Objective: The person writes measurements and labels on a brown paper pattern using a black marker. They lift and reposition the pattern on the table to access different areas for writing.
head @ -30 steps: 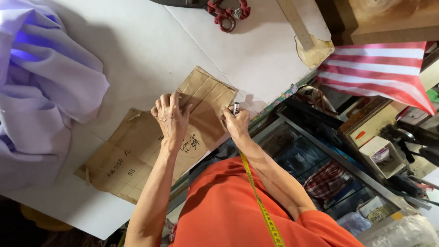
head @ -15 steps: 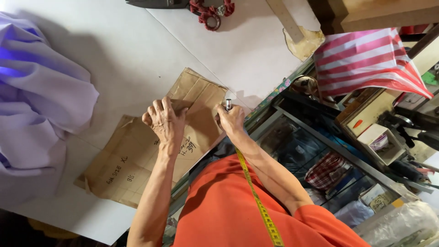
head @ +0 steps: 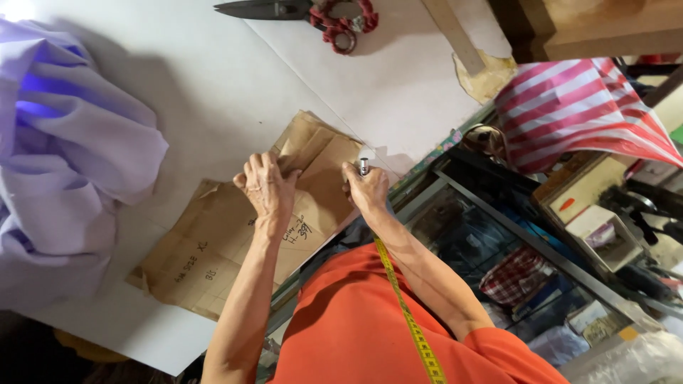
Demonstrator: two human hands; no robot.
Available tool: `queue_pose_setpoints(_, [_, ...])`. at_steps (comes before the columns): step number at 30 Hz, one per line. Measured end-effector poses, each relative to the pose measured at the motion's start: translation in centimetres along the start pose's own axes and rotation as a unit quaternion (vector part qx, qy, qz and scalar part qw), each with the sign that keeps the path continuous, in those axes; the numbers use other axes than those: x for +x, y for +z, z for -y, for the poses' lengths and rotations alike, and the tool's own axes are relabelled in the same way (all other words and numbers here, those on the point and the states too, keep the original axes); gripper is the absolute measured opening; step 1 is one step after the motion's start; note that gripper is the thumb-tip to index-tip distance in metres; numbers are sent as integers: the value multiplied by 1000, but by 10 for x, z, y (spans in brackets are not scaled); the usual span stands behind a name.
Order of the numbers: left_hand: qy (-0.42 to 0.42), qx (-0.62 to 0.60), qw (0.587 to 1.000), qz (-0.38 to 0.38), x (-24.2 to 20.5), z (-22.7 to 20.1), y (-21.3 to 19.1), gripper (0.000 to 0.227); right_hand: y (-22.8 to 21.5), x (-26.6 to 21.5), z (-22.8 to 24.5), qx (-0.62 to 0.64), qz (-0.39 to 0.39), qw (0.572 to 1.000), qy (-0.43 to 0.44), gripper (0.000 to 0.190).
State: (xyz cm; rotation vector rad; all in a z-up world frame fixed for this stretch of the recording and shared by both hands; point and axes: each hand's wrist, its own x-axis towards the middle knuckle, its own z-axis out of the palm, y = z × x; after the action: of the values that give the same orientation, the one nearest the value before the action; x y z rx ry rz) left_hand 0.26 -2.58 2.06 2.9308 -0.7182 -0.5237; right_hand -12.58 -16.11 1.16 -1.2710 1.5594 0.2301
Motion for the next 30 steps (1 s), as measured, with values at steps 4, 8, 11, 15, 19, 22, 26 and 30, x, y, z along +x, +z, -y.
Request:
queue_pose_setpoints(4, [-14,11,1000,8,-4,12,6,50,0,0,0,6,2,1000,-2,38])
queue_pose_setpoints(8, [2,40,999,3,-21,40,14,56,1,-7,9,10,-10,1000,10,37])
queue_pose_setpoints(11, [2,53,998,18,-29,50,21,60,-2,-16,19,13,-9,1000,15,37])
queue_pose_setpoints(15, [7,25,998,55,-23,47,8,54,-2,-15,17,1,-10,1000,5,44])
queue_pose_setpoints(19, [26,35,997,68,-18,63,30,50,3,-5,7,-1,-19,1000,15,44])
queue_pose_setpoints(22, [27,20,997,70,-13,71,40,44,6,6,-5,-9,-28,999,17,45])
queue_pose_setpoints(26, [39,-10,995,95,-8,70,32,36,5,5,-5,-35,-25,999,22,36])
queue_pose_setpoints(30, [49,-106,984,136,-4,55,-4,40,3,7,-9,-25,-23,999,23,35])
